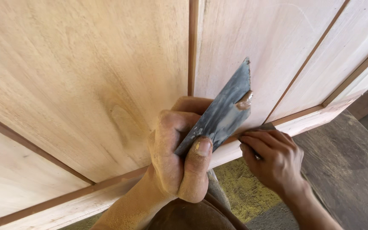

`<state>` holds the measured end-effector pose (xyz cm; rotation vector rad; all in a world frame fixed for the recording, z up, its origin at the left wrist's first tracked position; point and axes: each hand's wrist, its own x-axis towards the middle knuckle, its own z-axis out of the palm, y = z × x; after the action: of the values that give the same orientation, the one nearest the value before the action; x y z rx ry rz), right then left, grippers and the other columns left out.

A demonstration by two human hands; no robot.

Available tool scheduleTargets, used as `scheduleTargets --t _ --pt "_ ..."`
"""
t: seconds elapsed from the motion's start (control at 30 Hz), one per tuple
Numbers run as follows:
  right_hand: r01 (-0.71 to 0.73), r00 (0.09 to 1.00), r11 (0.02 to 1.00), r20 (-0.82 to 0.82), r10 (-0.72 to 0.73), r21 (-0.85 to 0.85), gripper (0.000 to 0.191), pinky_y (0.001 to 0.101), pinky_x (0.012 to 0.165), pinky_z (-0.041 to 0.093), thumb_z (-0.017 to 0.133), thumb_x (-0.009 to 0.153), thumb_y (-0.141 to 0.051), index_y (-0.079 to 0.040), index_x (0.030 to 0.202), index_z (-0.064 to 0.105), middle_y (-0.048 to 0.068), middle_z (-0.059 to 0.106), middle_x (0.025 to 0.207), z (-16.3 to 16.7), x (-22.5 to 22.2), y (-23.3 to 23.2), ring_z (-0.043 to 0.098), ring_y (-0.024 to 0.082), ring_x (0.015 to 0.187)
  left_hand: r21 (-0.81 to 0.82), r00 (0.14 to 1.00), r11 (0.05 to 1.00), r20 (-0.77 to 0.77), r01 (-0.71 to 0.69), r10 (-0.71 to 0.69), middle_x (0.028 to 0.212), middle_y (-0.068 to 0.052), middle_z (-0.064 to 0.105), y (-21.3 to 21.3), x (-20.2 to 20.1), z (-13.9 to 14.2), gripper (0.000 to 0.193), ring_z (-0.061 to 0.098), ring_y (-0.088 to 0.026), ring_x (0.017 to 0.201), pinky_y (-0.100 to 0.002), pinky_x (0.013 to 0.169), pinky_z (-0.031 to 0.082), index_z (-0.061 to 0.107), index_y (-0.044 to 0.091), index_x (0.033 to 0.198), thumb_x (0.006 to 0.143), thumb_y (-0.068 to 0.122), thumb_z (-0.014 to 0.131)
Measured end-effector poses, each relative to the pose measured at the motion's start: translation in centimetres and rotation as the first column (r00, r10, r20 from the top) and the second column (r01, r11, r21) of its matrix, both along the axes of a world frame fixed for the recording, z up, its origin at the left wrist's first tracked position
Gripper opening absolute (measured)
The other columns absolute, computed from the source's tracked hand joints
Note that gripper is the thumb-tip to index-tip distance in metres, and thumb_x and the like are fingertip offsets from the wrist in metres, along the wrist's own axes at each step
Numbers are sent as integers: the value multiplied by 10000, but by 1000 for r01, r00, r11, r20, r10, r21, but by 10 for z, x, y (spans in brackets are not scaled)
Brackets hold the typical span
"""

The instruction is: The person uses a putty knife to apply wood filler into the gaps between planks on a wooden door. They repeatedly scrape filler onto the knife and press it into the seams, working along the length of the door.

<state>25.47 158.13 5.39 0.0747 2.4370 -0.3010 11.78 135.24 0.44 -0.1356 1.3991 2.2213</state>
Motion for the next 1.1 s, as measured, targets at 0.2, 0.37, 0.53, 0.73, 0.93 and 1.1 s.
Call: scheduleTargets --t 0.2,0.37,0.53,0.73,0.93,1.1 --pt "57 724 995 683 -95 78 163 359 698 642 741 885 -299 -231 1001 835 -2 811 1013 5 -52 14 785 153 745 46 1000 999 -3 7 -7 1241 -301 640 3 -1 9 166 623 -129 866 -274 745 567 429 -21 1151 1128 144 434" --pt "155 967 988 207 -147 -24 115 347 723 658 723 951 -215 -129 963 797 62 795 1023 20 -51 9 774 189 903 33 999 999 -6 -31 31 1221 -298 639 -2 -3 -3 184 612 -123 886 -287 778 548 416 -8 1174 1154 172 446" --pt "6 986 1000 -168 -5 5 89 379 807 657 750 942 -159 -77 956 782 76 777 1000 1 9 25 768 214 907 35 999 999 43 -15 13 1178 -313 664 11 -2 -4 187 607 -106 834 -276 730 548 435 -27 1119 1092 158 459" --pt "39 859 983 497 -126 181 139 326 518 595 714 859 -225 -157 880 833 37 811 1008 2 -16 39 757 158 747 109 1000 994 3 9 -9 1217 -324 626 17 -2 12 166 636 -159 922 -290 781 569 412 -30 1150 1145 134 436" --pt "-24 644 963 741 -191 269 169 335 589 623 712 885 -314 -230 985 819 6 802 942 6 -59 35 760 185 719 57 999 998 7 -40 39 1140 -309 672 7 -6 3 159 590 -109 777 -274 659 528 427 -14 1045 1065 143 438" --pt "114 993 993 18 -114 -23 84 312 745 659 752 978 -155 -77 1001 773 94 783 1038 15 -24 39 769 193 934 47 998 998 26 -52 51 1192 -289 646 -7 -7 -2 186 603 -144 865 -307 760 534 415 -15 1159 1141 167 445"
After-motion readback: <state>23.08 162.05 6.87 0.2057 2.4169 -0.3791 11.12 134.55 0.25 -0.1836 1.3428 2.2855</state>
